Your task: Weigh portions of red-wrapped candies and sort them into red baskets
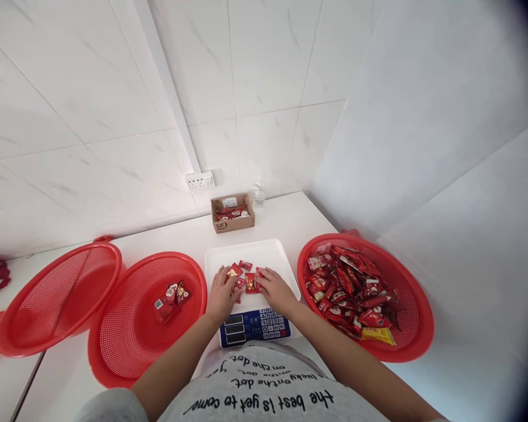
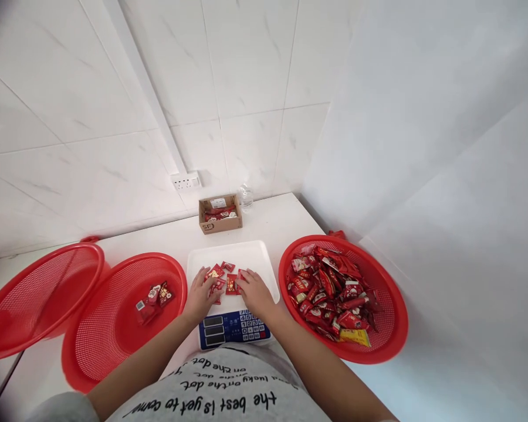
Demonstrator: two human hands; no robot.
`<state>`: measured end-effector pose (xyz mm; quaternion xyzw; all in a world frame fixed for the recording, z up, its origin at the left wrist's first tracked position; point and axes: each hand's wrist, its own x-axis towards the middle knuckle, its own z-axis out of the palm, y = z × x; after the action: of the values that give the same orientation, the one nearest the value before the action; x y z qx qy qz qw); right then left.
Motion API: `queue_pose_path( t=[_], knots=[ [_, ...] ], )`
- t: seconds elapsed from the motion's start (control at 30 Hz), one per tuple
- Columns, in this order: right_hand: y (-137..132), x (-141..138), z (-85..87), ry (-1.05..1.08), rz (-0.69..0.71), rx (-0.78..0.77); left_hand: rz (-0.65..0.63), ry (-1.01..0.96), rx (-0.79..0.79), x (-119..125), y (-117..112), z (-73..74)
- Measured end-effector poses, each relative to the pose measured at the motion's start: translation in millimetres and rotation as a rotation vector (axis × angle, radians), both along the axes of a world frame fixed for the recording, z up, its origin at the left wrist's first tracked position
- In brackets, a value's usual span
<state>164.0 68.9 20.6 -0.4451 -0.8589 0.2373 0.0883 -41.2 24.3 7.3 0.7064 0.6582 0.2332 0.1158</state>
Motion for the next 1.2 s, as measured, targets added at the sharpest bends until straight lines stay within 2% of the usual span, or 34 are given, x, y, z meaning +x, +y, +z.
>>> queue_pose_path(
  t=[0.1,0.23,0.5,0.7,0.9,1.03,1.2],
  knots=[
    [1,-1,2.4,-0.002,-0.006,0.008,-0.053,0.064,0.042,2,-1,0.4],
    [-6,-1,6.0,0.005,0.033,0.054,-0.060,0.087,0.064,4,-3,-2.8],
    [-19,-11,5.8,-0.030,0.148,0.074,0.075,0.087,-0.031,6,5,-3.3],
    [-18,-15,6.6,-0.054,0.165,0.058,0.082,0.089,-0.079,10,7,-4.5],
    [-16,-18,8.6,-0.057,0.165,0.095,0.098,0.099,-0.090,12,8,-6.2],
    [-16,-16,6.2,-0.054,0.145,0.067,0.103,0.099,-0.100,9,11,-6.5],
    [-14,-5,-1.2,-0.040,0.021,0.038,0.072,0.103,-0.135,8,17,-1.1]
  ],
)
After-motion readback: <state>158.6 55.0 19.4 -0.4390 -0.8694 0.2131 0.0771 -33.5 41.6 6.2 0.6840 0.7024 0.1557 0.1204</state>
